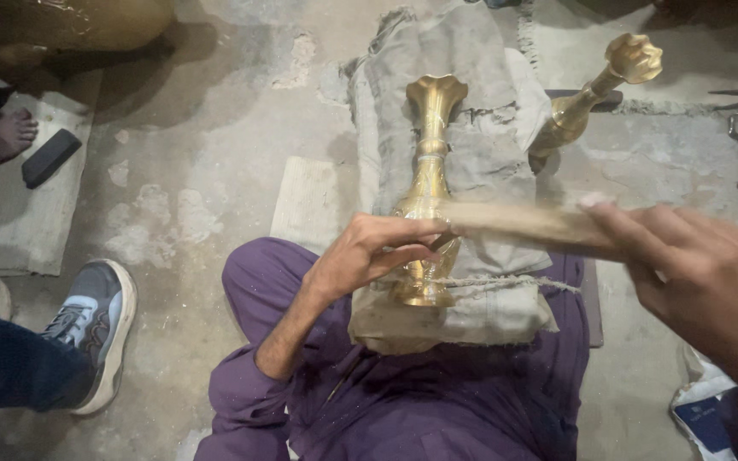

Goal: The person sits cross-legged on the floor holding a small punch against a brass vase resting on a cloth pad, and repeatedly strikes the punch with a wooden mallet to work the vase's surface, repositioning the punch around the body of the vase as they go.

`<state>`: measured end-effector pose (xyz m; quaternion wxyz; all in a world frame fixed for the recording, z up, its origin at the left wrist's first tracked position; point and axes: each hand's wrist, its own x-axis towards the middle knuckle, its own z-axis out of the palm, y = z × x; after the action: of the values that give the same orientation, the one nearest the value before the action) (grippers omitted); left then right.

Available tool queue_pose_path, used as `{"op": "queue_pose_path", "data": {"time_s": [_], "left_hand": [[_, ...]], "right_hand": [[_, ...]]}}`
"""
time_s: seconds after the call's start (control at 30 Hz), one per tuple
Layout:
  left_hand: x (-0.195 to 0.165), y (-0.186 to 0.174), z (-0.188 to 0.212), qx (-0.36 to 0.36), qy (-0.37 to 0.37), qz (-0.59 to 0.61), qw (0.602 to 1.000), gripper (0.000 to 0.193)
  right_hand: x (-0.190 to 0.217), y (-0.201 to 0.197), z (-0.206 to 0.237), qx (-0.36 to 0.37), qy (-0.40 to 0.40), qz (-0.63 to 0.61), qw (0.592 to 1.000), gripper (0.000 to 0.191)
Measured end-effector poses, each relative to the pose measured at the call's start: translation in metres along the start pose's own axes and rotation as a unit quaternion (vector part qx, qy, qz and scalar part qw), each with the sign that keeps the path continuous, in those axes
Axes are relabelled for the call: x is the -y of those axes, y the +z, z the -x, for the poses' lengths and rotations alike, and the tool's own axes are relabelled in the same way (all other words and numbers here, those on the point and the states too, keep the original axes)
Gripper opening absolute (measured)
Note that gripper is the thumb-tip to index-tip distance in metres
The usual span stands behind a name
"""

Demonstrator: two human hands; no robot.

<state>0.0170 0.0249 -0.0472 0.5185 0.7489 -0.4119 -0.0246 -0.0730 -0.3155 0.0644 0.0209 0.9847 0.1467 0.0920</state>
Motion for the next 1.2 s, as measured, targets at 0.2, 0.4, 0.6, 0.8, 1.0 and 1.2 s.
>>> {"op": "queue_pose_path", "data": {"time_s": [0.2,0.4,0.6,0.8,1.0,1.2], "left_hand": [[0.0006,-0.0018,-0.0007,0.008,0.005,0.011,1.000,0.041],[0.0072,0.0025,-0.0004,0.007,0.012,0.043,0.999,0.045],[0.0040,0.0007,-0.0022,0.017,-0.003,0.065,0.998,0.044],[-0.0014,-0.0014,-0.0055,0.007,0.029,0.037,0.999,0.043],[0.0035,-0.0002,-0.0053,0.015,0.021,0.027,0.999,0.035],[0.0059,-0.0004,-0.0020,0.010,-0.008,0.045,0.999,0.044]], "right_hand": [[-0.0006,-0.0003,0.0012,0.005,-0.003,-0.001,1.000,0.054],[0.0001,0.0031,0.0024,-0.036,0.037,-0.153,0.987,0.057],[-0.0038,0.0071,0.0051,-0.035,0.039,-0.112,0.992,0.061],[-0.0051,0.0056,0.0076,-0.019,-0.012,0.037,0.999,0.055],[-0.0044,0.0010,0.0035,0.018,0.023,-0.023,0.999,0.061],[-0.0057,0.0003,0.0006,0.011,-0.025,0.011,1.000,0.055]]}}
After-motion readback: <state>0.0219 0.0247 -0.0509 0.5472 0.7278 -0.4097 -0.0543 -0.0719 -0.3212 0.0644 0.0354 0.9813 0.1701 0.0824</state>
